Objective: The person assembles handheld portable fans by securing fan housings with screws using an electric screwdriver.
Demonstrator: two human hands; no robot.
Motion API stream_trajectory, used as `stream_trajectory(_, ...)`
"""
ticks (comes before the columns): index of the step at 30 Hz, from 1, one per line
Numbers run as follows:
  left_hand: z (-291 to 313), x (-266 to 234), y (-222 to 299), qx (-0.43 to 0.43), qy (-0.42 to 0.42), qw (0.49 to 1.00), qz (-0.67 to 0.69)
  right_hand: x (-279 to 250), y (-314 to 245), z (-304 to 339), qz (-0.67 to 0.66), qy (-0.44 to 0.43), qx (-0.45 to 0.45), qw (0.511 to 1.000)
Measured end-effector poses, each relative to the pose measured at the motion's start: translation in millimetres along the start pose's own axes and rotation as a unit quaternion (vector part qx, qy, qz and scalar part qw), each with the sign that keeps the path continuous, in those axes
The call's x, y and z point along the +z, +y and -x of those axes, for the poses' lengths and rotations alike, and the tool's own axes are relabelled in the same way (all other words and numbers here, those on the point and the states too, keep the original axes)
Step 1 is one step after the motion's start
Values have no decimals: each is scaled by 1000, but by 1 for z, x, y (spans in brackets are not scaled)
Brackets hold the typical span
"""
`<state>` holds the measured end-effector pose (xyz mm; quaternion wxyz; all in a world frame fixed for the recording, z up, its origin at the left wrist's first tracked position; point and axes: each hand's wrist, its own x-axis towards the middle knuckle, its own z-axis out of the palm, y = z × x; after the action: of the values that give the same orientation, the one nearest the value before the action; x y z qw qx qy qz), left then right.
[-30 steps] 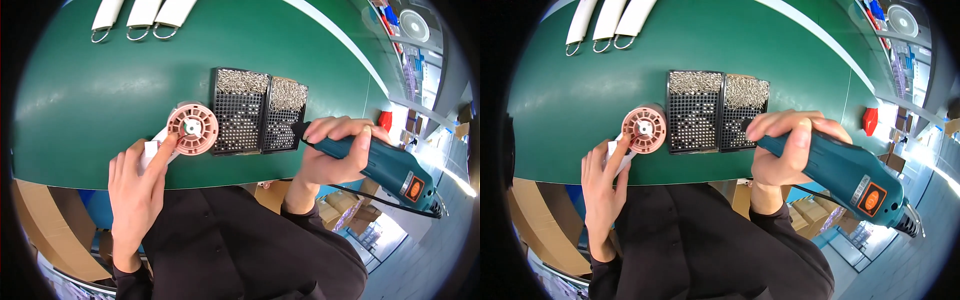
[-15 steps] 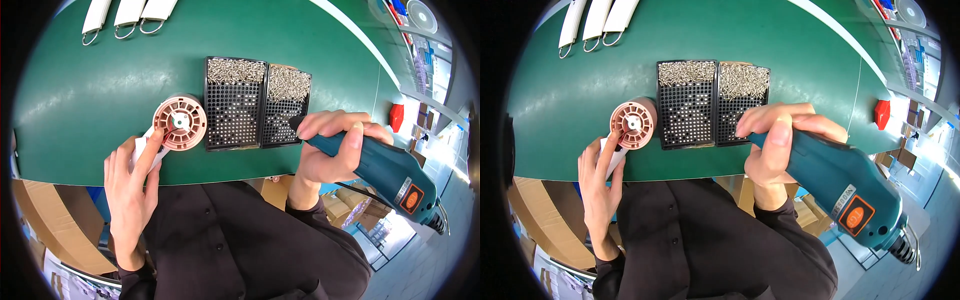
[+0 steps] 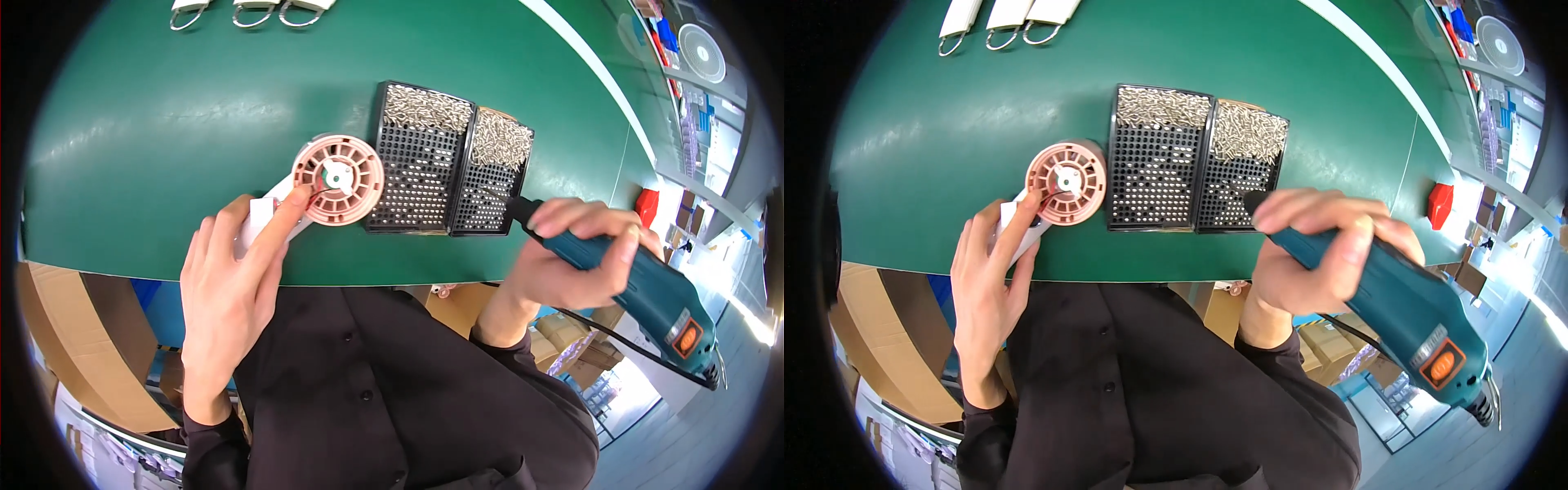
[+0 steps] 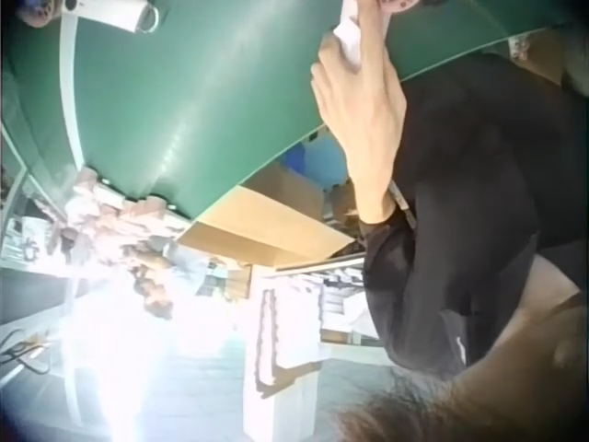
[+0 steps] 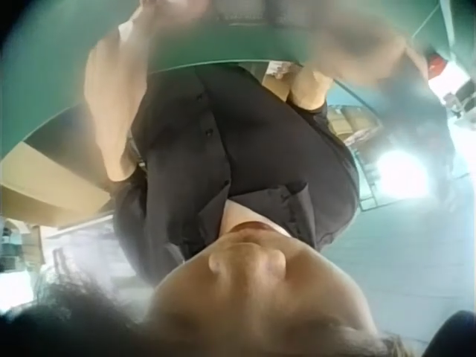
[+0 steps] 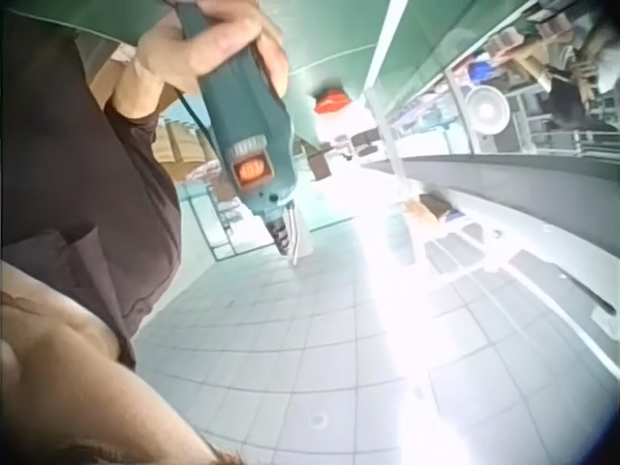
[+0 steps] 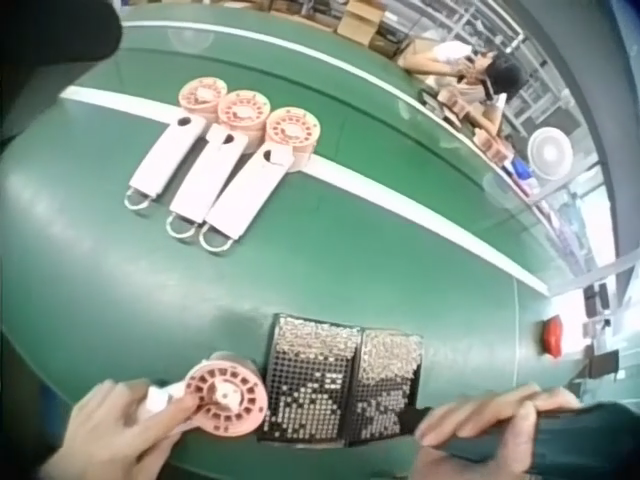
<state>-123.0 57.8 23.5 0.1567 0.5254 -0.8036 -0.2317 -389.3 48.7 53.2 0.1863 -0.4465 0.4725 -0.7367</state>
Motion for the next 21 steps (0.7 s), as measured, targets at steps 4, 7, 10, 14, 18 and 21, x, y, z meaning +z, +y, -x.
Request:
stream_trajectory(4,-3,-2,-2,10,-11,1000,5,15,-19,0,-96,-21,-10,995)
stream_trajectory(7,-4,-3,-3,5,-19,1000,22,44,-32,2,-92,-132,-24,987)
stream_trajectory(10,-2,-2,-8,16,-22,999,22,70,-35,5,-69,-233,-31,970)
stream_trajectory(14,-1,-2,-9,32,-12,999,-1,88,-32,5,-56,-273,-51,959)
stream_trajectory(18,-1,-2,-12,31,-26,999,-1,90,-26,5,-15,-300,-38,953)
stream_trajectory(21,1,-1,-14,34,-21,999,3,98,-18,7,2,-262,-39,964)
